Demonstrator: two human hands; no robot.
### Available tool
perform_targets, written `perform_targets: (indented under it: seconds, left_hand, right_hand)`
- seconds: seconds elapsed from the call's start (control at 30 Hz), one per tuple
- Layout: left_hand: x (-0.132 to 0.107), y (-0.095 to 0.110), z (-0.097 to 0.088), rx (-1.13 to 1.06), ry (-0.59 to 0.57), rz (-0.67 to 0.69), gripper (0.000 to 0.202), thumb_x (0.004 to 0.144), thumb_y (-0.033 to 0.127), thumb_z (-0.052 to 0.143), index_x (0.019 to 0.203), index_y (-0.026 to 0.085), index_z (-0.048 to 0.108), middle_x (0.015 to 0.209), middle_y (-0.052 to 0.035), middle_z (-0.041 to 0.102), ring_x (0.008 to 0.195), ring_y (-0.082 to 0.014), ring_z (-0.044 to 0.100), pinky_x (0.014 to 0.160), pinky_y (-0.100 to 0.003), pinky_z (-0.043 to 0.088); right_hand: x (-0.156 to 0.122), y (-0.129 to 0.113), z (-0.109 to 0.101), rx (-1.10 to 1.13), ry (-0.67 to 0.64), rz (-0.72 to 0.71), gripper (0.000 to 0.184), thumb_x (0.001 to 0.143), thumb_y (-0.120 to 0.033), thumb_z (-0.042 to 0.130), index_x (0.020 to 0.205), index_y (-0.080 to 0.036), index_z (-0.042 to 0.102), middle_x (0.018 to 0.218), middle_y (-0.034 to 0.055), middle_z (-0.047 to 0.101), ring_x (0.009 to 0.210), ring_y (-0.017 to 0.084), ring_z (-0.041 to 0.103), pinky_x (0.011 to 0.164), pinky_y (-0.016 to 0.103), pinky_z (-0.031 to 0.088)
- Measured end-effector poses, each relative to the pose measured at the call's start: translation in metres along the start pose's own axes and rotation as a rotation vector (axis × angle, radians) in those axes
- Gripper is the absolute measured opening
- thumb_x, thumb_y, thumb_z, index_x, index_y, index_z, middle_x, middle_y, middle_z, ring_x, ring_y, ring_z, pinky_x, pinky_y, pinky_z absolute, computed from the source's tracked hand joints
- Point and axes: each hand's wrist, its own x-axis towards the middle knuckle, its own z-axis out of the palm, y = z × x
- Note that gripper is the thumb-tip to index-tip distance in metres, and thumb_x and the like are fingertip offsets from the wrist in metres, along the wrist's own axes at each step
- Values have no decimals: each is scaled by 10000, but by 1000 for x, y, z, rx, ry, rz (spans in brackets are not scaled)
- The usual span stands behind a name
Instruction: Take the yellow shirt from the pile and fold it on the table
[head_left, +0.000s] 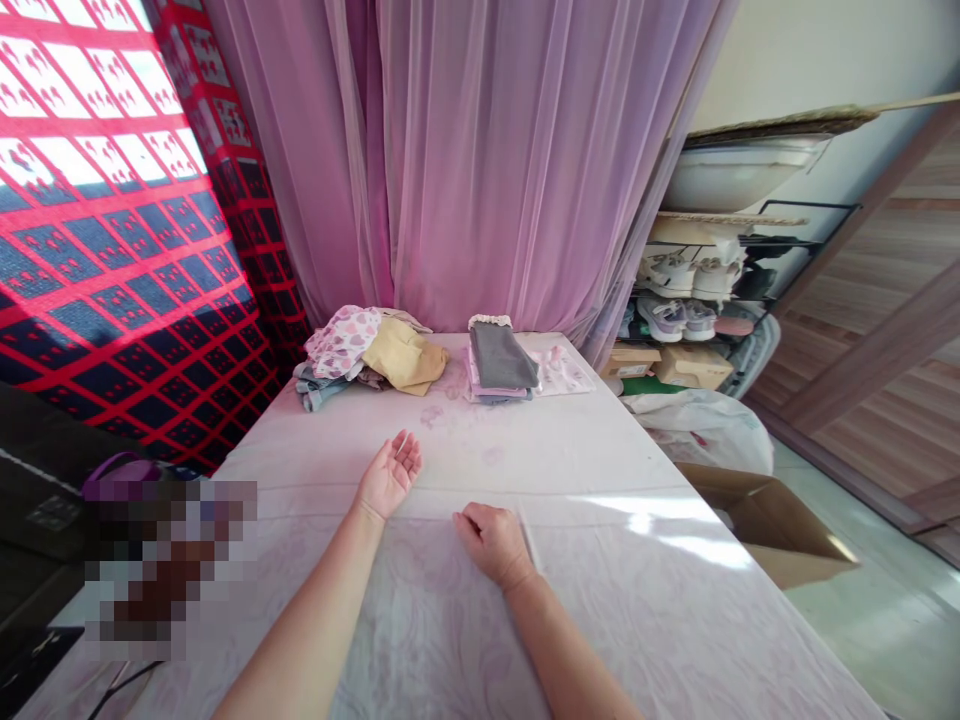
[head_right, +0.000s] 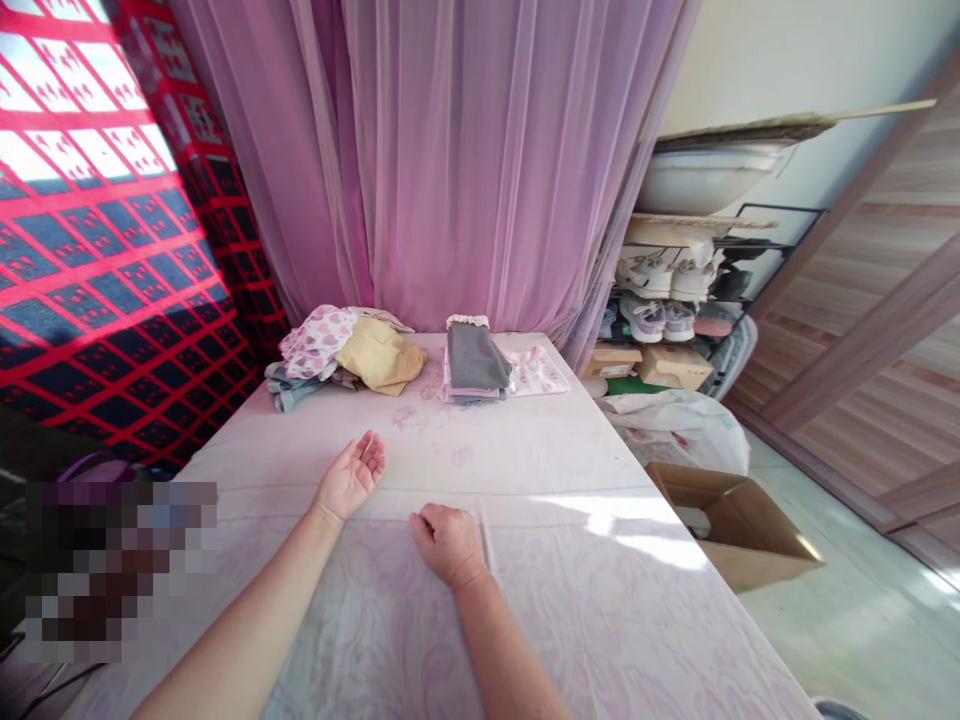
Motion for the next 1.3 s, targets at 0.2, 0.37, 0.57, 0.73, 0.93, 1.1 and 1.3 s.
perform_targets:
  seconds: [0.2,0.37,0.57,0.73,0.93,1.1,1.3]
  left_hand:
    - [-1,0,0,-29,-11,4,363,1011,354,361,1135,174,650,1039,-103,734,1002,-193,696,936,-412,532]
    - [-1,0,-1,-23,-12,6,550,992,536,270,1306,200,574,1283,-153,640,1178,-251,615,1022,-570,453]
    - [0,-1,-2,-25,2,9,597,974,593,250,1303,224,584,1351,-153,591,1238,-266,569,1036,-587,432]
    - [-2,-2,-1,-29,7,11,601,977,592,240,1279,214,596,1353,-143,596,1259,-269,552,1060,-600,401]
    - [-1,-1,-3,-37,-13,-7,547,984,554,279,1302,225,579,1390,-138,570,1311,-271,513,1085,-594,379]
    - [3,-1,-8,-45,-1,-25,577,958,591,326,1338,221,552,1438,-160,517,1362,-303,461,1049,-598,424]
    - [4,-2,-3,1,41,-13,584,948,614,317,1277,218,593,1473,-133,485,1383,-337,430,1059,-600,422]
  right_hand:
    - [0,-1,-2,-31,-3,23,341,901,-270,498,570,-204,550,555,-3,605,510,107,471,560,254,247]
    - [0,-1,-3,-29,5,33,333,894,-256,527,567,-205,561,547,-7,597,510,112,476,557,254,241]
    - [-2,0,-3,-42,-3,22,318,892,-252,525,580,-208,571,570,-2,619,527,115,495,563,252,251]
    - [-2,1,-2,-62,-12,16,327,895,-267,500,577,-207,551,562,-4,606,521,112,483,562,251,249]
    - [-3,1,-2,-31,0,29,349,902,-289,477,565,-204,508,546,-6,579,513,106,458,560,250,246]
    - [-3,1,-1,8,18,38,358,904,-296,469,559,-200,491,529,-10,557,504,100,434,554,249,240]
    - [-3,4,2,7,14,39,345,895,-283,458,562,-196,484,536,-8,558,515,98,434,559,251,232]
